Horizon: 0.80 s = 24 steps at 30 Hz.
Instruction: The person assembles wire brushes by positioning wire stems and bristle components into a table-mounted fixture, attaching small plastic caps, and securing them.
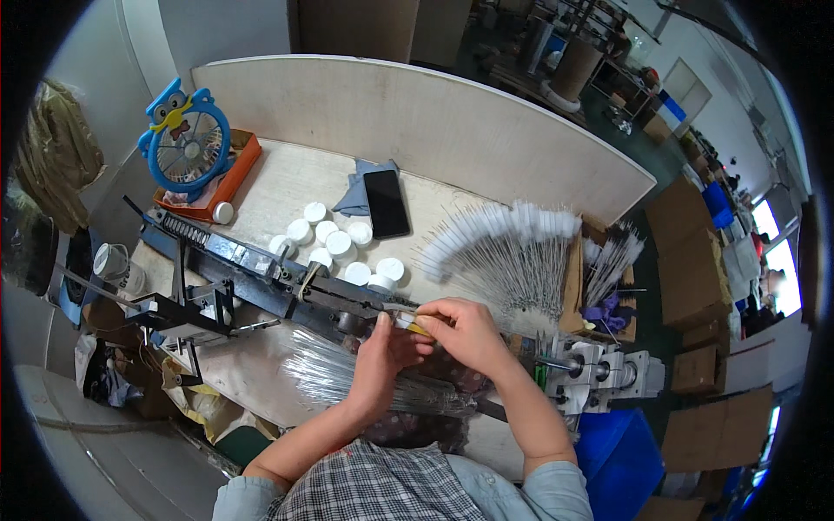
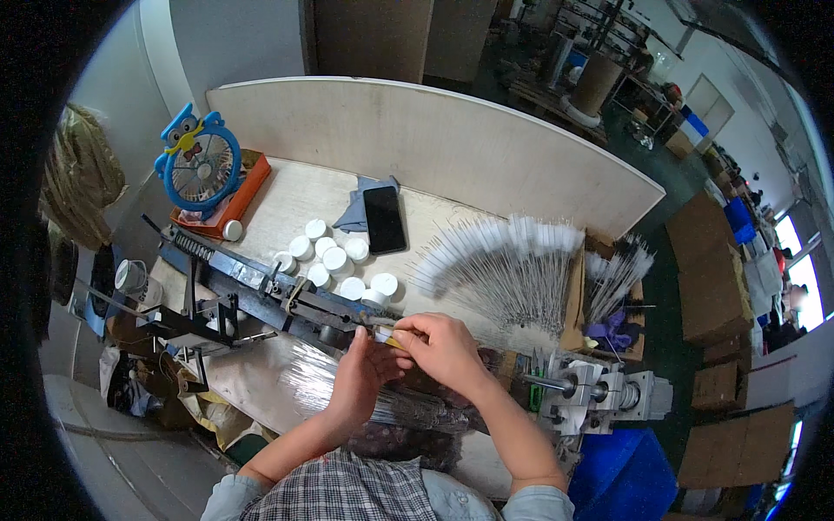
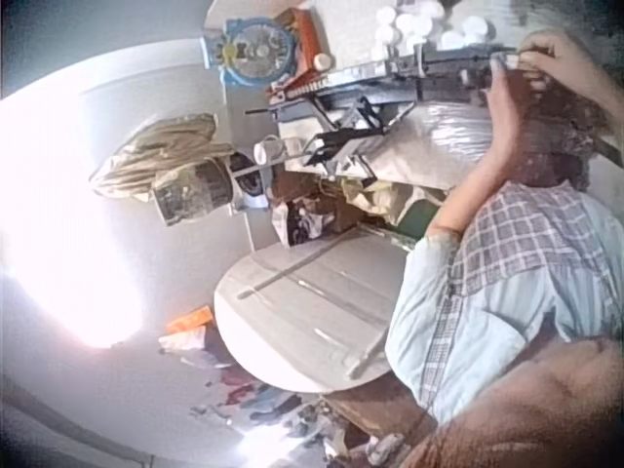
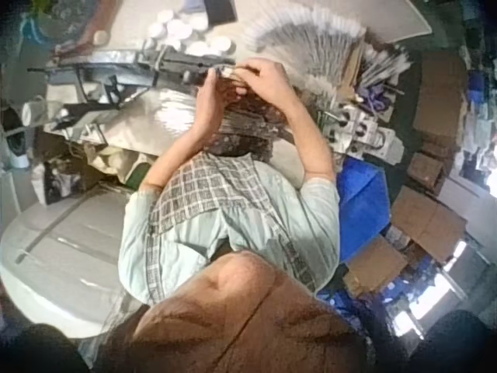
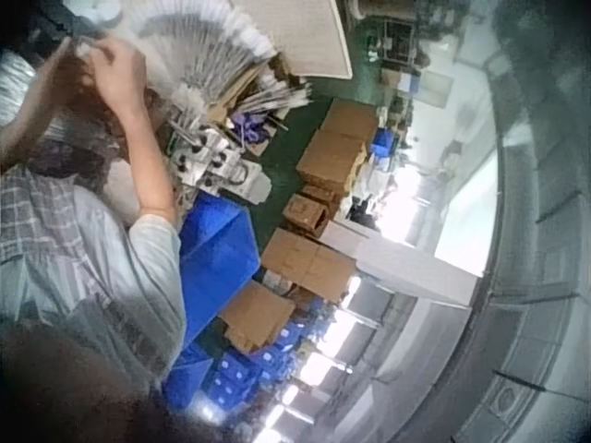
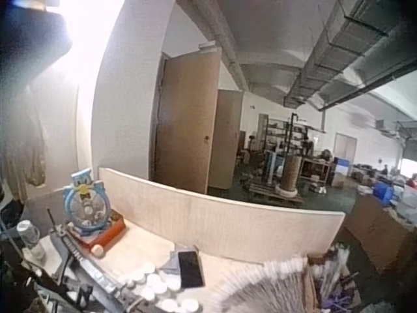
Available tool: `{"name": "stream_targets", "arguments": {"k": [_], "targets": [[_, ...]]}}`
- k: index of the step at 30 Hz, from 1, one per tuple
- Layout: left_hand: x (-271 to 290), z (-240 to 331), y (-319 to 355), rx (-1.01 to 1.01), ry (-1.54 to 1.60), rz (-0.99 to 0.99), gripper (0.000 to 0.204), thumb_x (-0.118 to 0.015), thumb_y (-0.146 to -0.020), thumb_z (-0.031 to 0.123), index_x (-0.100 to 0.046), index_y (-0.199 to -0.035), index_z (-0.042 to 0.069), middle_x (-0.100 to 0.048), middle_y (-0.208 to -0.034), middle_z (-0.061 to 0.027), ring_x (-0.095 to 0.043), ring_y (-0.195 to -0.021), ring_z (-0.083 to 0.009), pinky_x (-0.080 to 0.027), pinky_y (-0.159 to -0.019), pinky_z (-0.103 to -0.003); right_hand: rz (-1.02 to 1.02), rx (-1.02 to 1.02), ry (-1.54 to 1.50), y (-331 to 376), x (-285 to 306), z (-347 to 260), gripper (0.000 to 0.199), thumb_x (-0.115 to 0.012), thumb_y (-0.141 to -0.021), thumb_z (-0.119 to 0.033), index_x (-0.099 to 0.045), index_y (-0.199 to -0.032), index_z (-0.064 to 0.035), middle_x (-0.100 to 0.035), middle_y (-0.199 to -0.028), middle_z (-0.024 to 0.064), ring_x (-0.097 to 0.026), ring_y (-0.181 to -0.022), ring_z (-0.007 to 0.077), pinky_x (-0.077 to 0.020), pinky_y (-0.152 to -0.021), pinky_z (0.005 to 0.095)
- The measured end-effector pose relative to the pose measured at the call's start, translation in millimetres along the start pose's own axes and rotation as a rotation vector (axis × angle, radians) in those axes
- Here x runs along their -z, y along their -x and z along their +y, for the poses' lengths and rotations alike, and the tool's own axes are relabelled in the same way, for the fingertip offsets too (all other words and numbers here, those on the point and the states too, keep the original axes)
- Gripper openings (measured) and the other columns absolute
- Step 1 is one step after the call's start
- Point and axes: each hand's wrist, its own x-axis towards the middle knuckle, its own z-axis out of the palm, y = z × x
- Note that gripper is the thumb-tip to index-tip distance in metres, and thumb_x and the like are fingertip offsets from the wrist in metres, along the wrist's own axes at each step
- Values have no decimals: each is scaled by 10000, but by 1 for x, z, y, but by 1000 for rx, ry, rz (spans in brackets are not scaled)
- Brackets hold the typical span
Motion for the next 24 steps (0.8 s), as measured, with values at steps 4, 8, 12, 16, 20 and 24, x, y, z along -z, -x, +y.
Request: {"name": "stream_targets", "arguments": {"k": [4,8,12,16,20,24], "targets": [[-2,-7,0,-49,100,94,469,-366,-1013,465,-578,-1033,47,-642,-911,-70,-623,-871,-171,-465,-843,-339,300,465,408,14,-16,-6,307,-769,-696,-182,-695,-957,-38,-642,-903,78,-588,-901,279,-496,-764,390],[-9,-9,8,-131,185,53,380,-420,-1009,400,-578,-1026,55,-631,-928,-49,-609,-878,-151,-464,-824,-319,393,500,545,14,-34,-4,329,-758,-701,-199,-682,-993,-69,-629,-962,26,-579,-946,215,-469,-798,358],[-1,-18,2,-142,213,37,228,-472,-1000,258,-574,-1016,54,-638,-943,-24,-616,-864,-127,-483,-788,-296,488,565,529,18,-25,-1,287,-760,-682,-158,-705,-949,-70,-647,-942,32,-595,-919,225,-480,-768,360],[3,-23,0,-184,210,27,122,-544,-964,154,-575,-993,40,-634,-921,-26,-614,-821,-106,-483,-747,-256,409,635,532,20,-21,4,264,-748,-703,-136,-709,-962,-110,-639,-938,15,-585,-930,213,-466,-779,353],[-3,-20,-1,-209,231,43,68,-579,-933,103,-575,-952,38,-569,-816,3,-511,-709,-75,-410,-652,-232,380,647,525,21,-15,10,237,-743,-715,-132,-715,-949,-112,-641,-959,17,-580,-946,219,-459,-803,354],[4,-27,-3,-156,201,12,58,-573,-926,87,-579,-962,42,-632,-902,-27,-615,-825,-102,-481,-731,-249,366,622,465,23,-12,11,265,-747,-704,-121,-714,-964,-90,-649,-998,33,-590,-948,234,-465,-826,366]]}}
